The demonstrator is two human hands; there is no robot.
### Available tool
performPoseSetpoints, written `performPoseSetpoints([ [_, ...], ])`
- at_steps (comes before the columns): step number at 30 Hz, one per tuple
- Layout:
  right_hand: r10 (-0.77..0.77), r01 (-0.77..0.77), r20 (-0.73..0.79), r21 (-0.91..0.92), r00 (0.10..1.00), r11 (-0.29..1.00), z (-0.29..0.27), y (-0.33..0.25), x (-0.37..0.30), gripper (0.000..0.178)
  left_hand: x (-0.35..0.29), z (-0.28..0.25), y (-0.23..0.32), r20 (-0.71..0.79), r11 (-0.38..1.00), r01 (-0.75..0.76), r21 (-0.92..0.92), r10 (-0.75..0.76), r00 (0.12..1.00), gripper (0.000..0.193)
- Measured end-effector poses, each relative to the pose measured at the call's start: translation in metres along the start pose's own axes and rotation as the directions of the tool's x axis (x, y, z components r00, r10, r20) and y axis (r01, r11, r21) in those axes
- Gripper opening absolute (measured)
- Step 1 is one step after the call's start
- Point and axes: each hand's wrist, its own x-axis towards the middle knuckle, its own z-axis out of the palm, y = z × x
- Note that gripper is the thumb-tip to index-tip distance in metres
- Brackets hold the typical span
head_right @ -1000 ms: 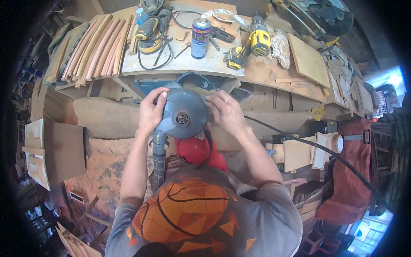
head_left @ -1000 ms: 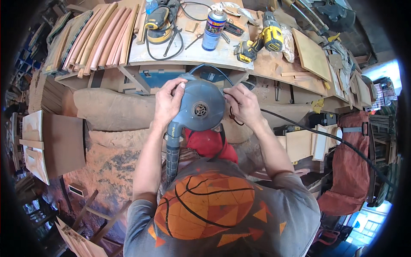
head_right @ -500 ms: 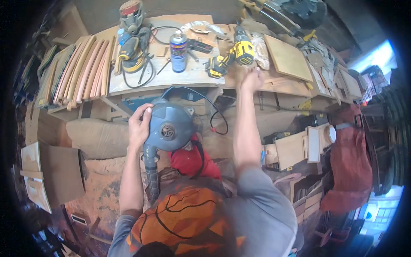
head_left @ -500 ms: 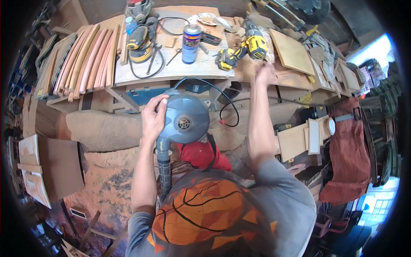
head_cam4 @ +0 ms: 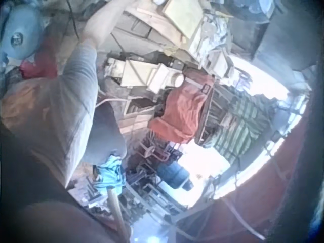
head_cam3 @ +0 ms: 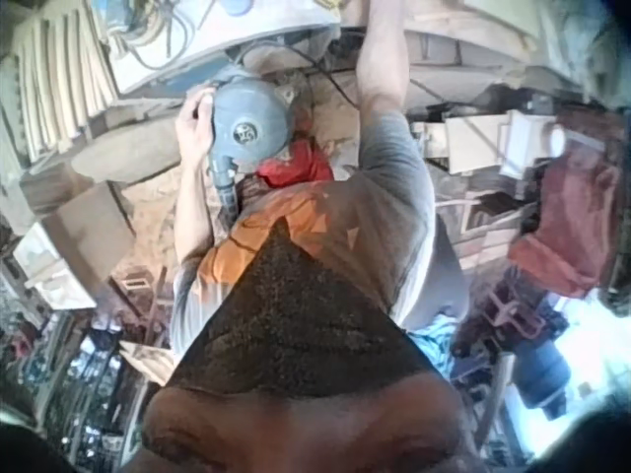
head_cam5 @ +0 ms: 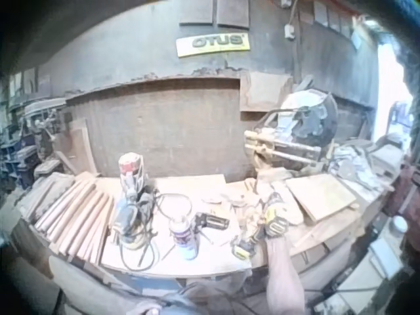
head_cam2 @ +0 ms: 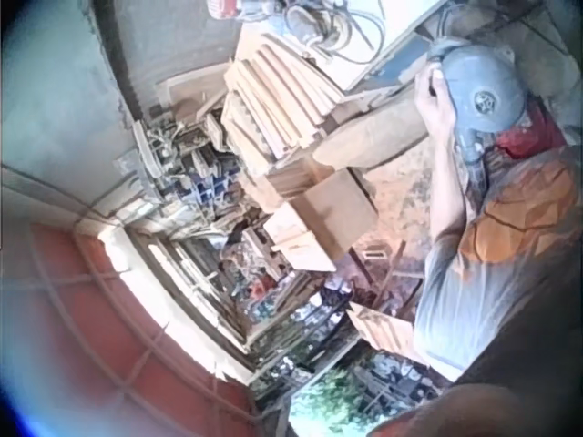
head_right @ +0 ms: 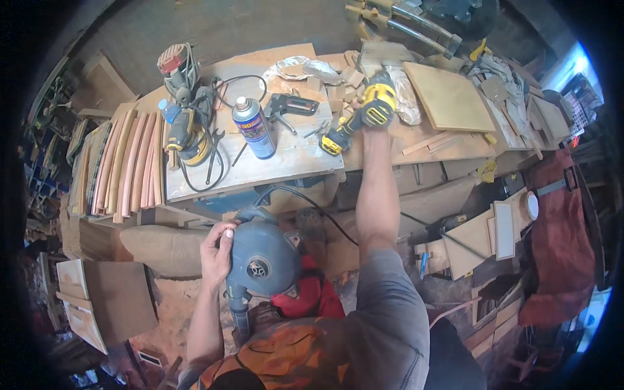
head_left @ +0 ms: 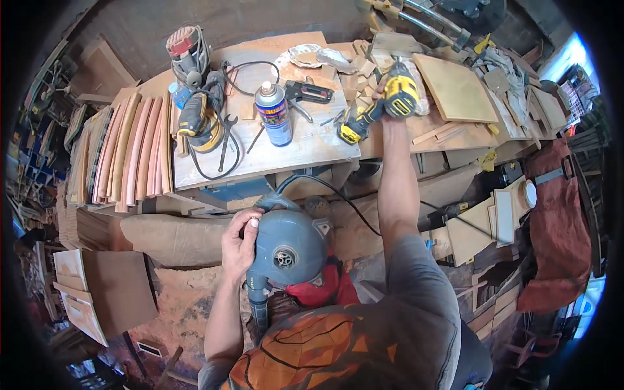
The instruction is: Repairing and reassembling a handheld power blower in a woodworking shop.
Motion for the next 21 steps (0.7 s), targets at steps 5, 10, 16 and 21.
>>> performPoseSetpoints([
  [5, 0.157, -0.175, -0.089, -0.255, 0.984, 0.951, 0.056, 0.035, -0.029, 0.045, 0.005, 0.003, 0.002, -0.029, 0.999, -0.024, 0.024, 0.025, 0.999, 0.017],
  [10, -0.095, 0.093, 0.043, -0.778, 0.995, 0.622, 0.110, 0.109, -0.036, 0.021, -0.001, 0.003, -0.002, -0.090, 0.999, -0.031, 0.029, 0.034, 0.995, 0.016],
  [16, -0.090, 0.127, 0.089, -0.704, 0.992, 0.699, 0.121, 0.164, 0.018, 0.023, -0.014, 0.002, 0.013, -0.112, 0.992, -0.053, 0.114, 0.065, 0.992, 0.014],
  [21, -0.178, 0.116, -0.019, -0.688, 0.984, 0.716, 0.103, 0.166, 0.047, 0.030, -0.019, -0.004, 0.002, -0.169, 0.995, -0.017, 0.099, 0.034, 0.985, 0.014],
])
